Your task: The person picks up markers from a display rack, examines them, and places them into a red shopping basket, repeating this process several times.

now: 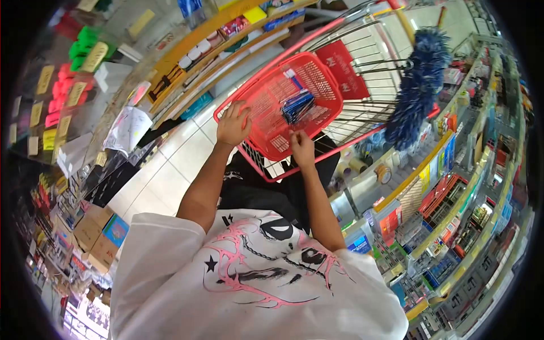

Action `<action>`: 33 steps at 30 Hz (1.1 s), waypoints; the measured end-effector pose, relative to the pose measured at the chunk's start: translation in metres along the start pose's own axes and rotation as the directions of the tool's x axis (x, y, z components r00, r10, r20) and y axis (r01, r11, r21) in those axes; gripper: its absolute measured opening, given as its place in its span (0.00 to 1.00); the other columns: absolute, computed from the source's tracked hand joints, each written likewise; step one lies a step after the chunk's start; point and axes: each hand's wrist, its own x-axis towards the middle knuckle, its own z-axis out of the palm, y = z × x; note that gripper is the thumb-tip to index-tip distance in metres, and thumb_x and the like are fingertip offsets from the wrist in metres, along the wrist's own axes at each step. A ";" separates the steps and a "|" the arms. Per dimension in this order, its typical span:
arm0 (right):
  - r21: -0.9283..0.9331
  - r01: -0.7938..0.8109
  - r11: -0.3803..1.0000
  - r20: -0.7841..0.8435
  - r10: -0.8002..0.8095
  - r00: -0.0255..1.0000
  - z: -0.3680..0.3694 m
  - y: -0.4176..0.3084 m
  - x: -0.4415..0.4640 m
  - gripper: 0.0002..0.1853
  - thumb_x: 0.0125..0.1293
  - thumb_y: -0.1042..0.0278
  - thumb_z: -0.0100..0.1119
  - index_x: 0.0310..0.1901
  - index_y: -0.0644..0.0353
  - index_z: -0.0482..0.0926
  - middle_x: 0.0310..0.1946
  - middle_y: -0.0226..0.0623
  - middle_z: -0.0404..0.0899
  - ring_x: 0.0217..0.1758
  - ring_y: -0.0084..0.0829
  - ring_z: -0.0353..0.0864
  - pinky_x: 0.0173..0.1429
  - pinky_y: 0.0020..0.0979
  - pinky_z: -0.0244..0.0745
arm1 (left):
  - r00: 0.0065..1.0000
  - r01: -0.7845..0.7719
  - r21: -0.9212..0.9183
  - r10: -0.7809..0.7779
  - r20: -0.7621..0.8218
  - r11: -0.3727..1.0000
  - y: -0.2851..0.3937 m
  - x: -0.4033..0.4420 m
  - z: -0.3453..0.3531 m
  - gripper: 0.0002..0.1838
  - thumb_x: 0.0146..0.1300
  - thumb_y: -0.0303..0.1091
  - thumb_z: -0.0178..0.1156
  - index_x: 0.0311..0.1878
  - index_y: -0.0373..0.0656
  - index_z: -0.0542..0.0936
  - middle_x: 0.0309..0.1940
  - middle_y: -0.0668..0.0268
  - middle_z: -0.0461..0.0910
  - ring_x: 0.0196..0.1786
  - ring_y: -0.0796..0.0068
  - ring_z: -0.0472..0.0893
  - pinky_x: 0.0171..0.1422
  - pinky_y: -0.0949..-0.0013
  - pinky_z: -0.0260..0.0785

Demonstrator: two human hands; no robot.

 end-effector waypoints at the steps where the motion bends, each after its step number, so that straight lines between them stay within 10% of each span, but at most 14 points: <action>1: 0.010 -0.024 1.000 0.010 0.024 1.000 0.017 0.004 0.005 0.16 0.70 0.55 0.54 0.35 0.61 0.78 0.23 0.43 0.78 0.25 0.38 0.78 0.32 0.36 0.73 | 0.997 0.030 -0.037 -0.027 0.067 0.999 -0.003 0.001 0.001 0.13 0.58 0.35 0.59 0.46 0.43 0.80 0.56 0.59 0.75 0.60 0.55 0.74 0.62 0.55 0.68; 3: -0.313 0.198 0.929 0.162 -0.153 0.975 0.049 0.011 0.016 0.16 0.69 0.53 0.54 0.35 0.60 0.78 0.23 0.48 0.78 0.29 0.45 0.82 0.34 0.42 0.74 | 0.999 0.025 -0.061 -0.022 0.040 0.998 -0.005 0.009 0.005 0.09 0.57 0.32 0.58 0.40 0.44 0.80 0.42 0.65 0.80 0.46 0.63 0.80 0.50 0.60 0.73; 8: -0.290 0.195 0.937 0.307 -0.102 0.946 0.104 0.035 0.080 0.12 0.66 0.58 0.54 0.40 0.58 0.78 0.28 0.49 0.80 0.37 0.53 0.82 0.40 0.50 0.76 | 0.987 0.073 -0.044 -0.066 0.143 0.996 -0.009 0.007 0.010 0.07 0.56 0.32 0.57 0.37 0.45 0.80 0.35 0.66 0.80 0.38 0.63 0.80 0.44 0.61 0.73; 12: -0.458 -0.010 0.889 0.189 0.109 0.976 0.116 0.082 0.155 0.19 0.59 0.66 0.57 0.52 0.62 0.72 0.63 0.50 0.68 0.55 0.50 0.78 0.55 0.48 0.76 | 0.981 0.093 -0.017 -0.089 0.175 0.996 -0.010 0.009 0.011 0.06 0.53 0.30 0.58 0.34 0.45 0.81 0.31 0.66 0.81 0.35 0.62 0.81 0.39 0.61 0.73; 16: -0.627 0.160 0.762 0.178 -0.059 0.982 0.098 0.103 0.201 0.23 0.59 0.67 0.56 0.58 0.60 0.71 0.63 0.46 0.69 0.61 0.47 0.74 0.60 0.45 0.76 | 0.976 0.104 -0.002 -0.101 0.193 0.995 -0.009 0.009 0.013 0.04 0.52 0.31 0.57 0.31 0.45 0.79 0.27 0.68 0.77 0.33 0.66 0.78 0.39 0.64 0.72; 33: -0.857 0.141 0.496 0.267 0.193 0.944 0.084 0.121 0.212 0.27 0.60 0.60 0.59 0.62 0.54 0.72 0.65 0.39 0.68 0.70 0.42 0.64 0.66 0.49 0.64 | 0.956 0.091 0.038 -0.098 0.277 0.995 -0.011 0.009 0.012 0.06 0.50 0.29 0.57 0.32 0.44 0.81 0.29 0.66 0.80 0.33 0.64 0.80 0.38 0.63 0.73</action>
